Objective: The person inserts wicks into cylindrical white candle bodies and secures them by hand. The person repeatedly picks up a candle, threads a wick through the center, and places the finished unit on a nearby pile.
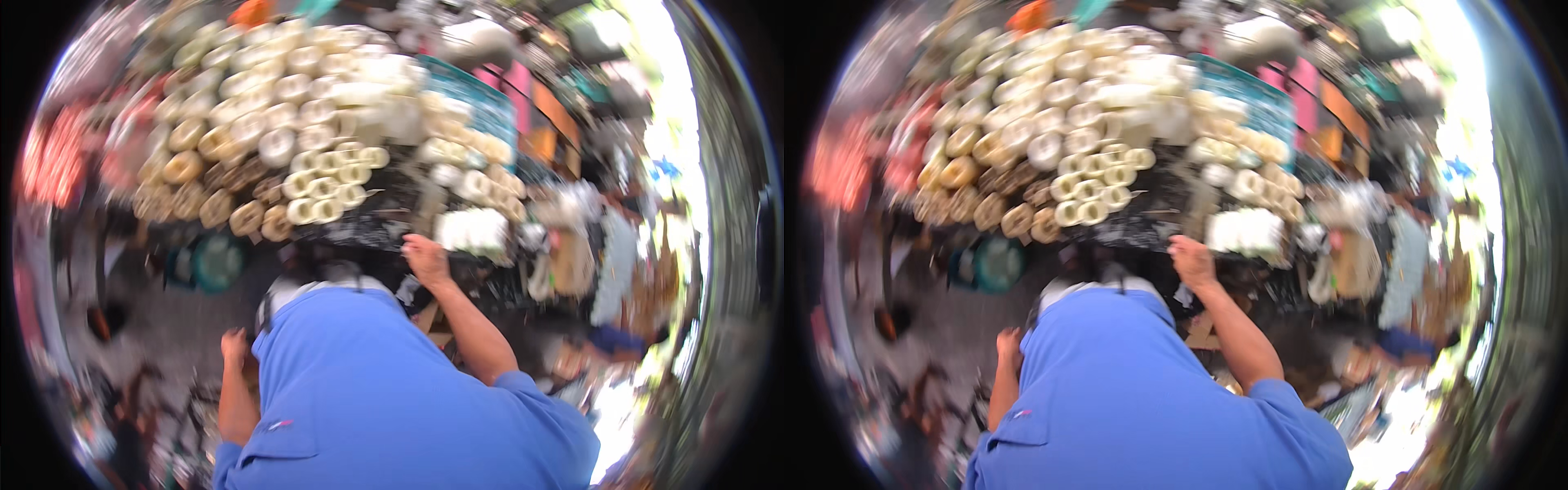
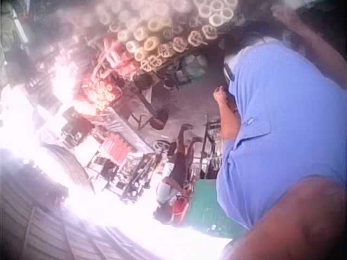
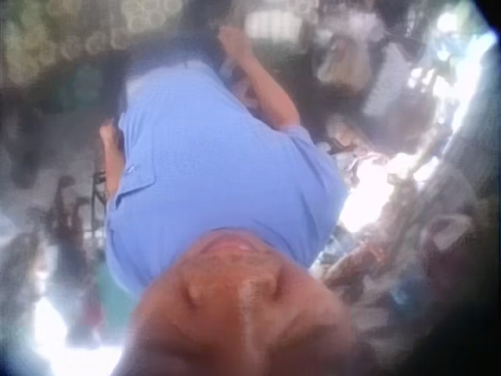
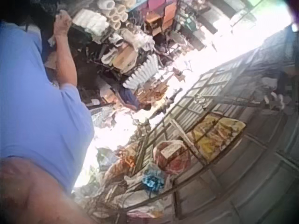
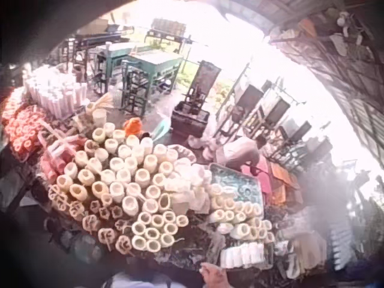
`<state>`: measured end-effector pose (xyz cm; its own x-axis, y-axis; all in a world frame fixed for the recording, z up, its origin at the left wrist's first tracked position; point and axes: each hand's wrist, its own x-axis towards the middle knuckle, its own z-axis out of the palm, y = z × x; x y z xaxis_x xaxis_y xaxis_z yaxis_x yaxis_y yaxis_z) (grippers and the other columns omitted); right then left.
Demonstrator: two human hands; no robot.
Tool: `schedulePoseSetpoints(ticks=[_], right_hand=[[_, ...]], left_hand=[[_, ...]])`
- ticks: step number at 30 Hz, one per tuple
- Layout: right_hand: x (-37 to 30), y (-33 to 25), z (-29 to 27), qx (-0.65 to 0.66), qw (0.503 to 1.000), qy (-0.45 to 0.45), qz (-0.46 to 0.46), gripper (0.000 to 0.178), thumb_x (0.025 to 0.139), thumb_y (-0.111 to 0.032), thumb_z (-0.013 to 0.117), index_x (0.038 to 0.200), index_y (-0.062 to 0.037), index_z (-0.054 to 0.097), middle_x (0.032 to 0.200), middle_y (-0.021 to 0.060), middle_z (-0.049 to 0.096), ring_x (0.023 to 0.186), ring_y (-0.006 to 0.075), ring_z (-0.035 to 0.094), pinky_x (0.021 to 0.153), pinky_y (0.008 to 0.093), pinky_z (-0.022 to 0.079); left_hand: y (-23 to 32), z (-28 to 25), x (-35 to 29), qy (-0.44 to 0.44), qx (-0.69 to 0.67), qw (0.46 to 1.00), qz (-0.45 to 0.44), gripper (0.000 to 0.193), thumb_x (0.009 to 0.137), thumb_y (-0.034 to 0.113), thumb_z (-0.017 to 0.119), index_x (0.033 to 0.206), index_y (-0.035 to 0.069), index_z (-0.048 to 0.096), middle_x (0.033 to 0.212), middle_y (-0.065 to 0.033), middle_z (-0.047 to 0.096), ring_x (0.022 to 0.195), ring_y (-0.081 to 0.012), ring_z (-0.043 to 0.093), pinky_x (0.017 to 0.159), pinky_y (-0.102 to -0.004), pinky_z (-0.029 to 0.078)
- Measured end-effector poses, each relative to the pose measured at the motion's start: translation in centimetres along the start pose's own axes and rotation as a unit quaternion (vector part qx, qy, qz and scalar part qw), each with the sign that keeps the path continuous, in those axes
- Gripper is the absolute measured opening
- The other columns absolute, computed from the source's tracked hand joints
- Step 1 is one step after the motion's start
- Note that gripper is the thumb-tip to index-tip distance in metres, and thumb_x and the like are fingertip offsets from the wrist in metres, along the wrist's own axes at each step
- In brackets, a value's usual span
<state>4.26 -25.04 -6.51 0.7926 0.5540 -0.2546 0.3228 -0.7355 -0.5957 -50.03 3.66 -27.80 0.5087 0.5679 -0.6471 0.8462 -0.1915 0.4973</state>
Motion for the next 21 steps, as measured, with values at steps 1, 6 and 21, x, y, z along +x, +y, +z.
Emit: schedulePoseSetpoints(ticks=[1, 6, 21], right_hand=[[-0.8, 0.2, 0.0, -0.002, 0.999, 0.043, -0.009, 0.022, 0.095, -0.017, 0.073, 0.114, -0.0057, 0.078, 0.098, 0.0177, 0.079, 0.092, 0.0335, 0.078, 0.082, 0.0442, 0.06], [-3.8, 2.3, 1.3, -0.032, 0.996, 0.086, 0.02, 0.017, 0.096, -0.02, 0.074, 0.104, -0.0051, 0.076, 0.094, 0.0184, 0.077, 0.09, 0.0395, 0.075, 0.08, 0.0483, 0.059], [-7.4, 5.3, 4.6, 0.043, 0.986, 0.159, 0.04, 0.023, 0.087, -0.009, 0.074, 0.109, -0.0008, 0.077, 0.105, 0.0215, 0.078, 0.101, 0.0415, 0.074, 0.093, 0.0485, 0.059]], left_hand=[[0.4, -0.7, 0.3, -0.008, -0.225, 0.955, -0.194, 0.046, 0.097, 0.021, 0.074, 0.133, -0.007, 0.07, 0.09, -0.0161, 0.076, 0.067, -0.0202, 0.069, 0.055, -0.0372, 0.054], [3.8, -5.5, 3.2, 0.0, -0.129, 0.976, -0.173, 0.043, 0.097, 0.017, 0.074, 0.131, -0.009, 0.068, 0.08, -0.0108, 0.07, 0.059, -0.0167, 0.064, 0.048, -0.0347, 0.048], [9.5, -13.2, 15.0, -0.053, 0.206, 0.945, 0.249, 0.023, 0.097, 0.02, 0.069, 0.104, -0.001, 0.076, 0.078, -0.0124, 0.07, 0.06, -0.023, 0.067, 0.054, -0.0393, 0.053]])
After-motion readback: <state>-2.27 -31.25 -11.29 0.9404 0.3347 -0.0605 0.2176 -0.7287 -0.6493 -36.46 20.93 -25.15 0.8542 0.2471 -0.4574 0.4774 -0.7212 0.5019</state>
